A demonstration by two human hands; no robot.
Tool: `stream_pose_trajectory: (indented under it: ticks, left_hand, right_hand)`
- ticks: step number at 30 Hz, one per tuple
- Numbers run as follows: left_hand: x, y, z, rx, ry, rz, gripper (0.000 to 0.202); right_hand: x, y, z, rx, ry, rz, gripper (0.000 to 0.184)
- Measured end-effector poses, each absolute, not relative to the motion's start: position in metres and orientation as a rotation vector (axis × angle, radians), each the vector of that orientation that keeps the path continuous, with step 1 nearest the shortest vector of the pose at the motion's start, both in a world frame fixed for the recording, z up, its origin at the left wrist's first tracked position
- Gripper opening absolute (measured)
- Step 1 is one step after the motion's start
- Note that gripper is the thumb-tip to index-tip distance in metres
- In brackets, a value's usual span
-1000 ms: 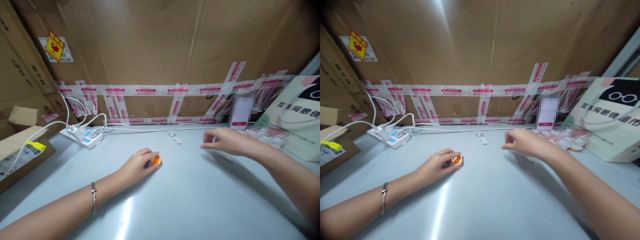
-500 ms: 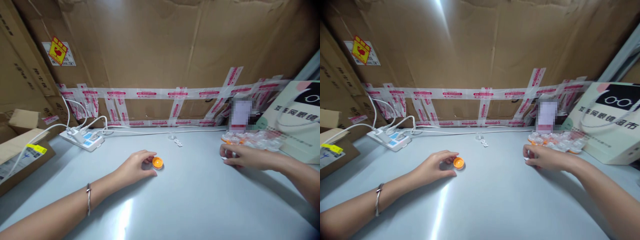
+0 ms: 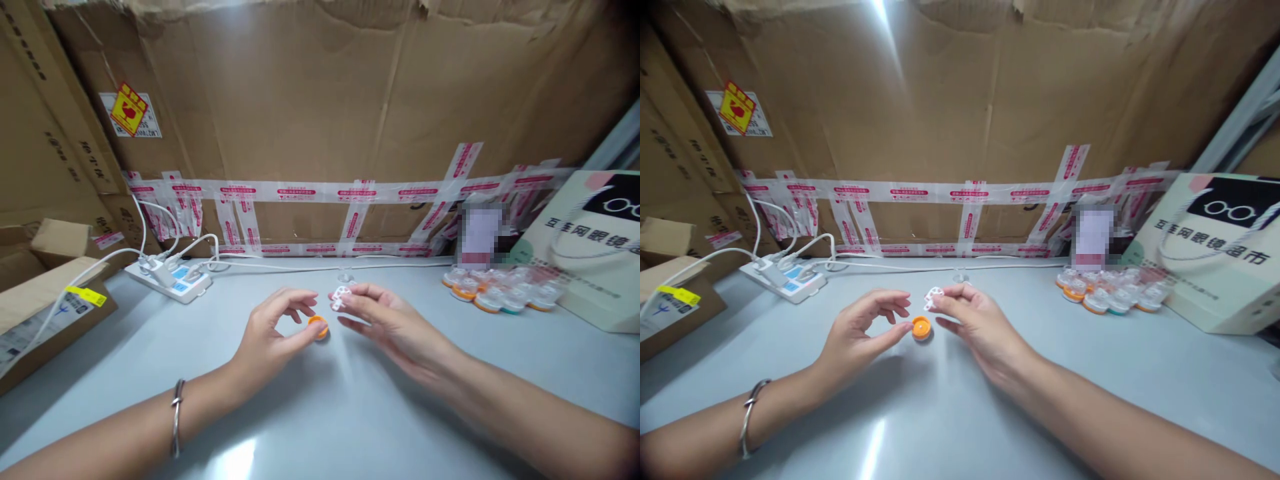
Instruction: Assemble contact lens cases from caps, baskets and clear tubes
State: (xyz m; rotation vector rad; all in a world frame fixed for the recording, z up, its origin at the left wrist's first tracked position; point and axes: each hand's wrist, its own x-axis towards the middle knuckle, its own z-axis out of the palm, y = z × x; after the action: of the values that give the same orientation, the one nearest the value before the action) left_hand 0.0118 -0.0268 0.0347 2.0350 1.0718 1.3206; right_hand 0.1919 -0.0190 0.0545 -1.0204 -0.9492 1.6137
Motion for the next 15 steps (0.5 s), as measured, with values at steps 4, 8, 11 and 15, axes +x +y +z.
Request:
stream_pose_trajectory:
  ticks: [4,8,11,15]
  left_hand:
    - [0.017,-0.031,0.031,1.929,1.011,1.365,0.011]
    - [0.015,-0.027,0.028,1.897,1.028,1.436,0.007]
    - [0.012,-0.021,0.026,1.862,1.08,1.461,0.004]
    - [0.006,-0.011,0.022,1.806,1.136,1.455,0.004]
  right_hand:
    - [0.163,-0.033,0.046,-0.926,-0.825,1.677,0.029]
    - [0.161,-0.027,0.044,-0.912,-0.94,1.65,0.031]
    - [0.186,0.0,0.045,-1.007,-1.208,1.393,0.034]
    - [0.24,0.047,0.036,-1.306,-1.562,0.996,0.034]
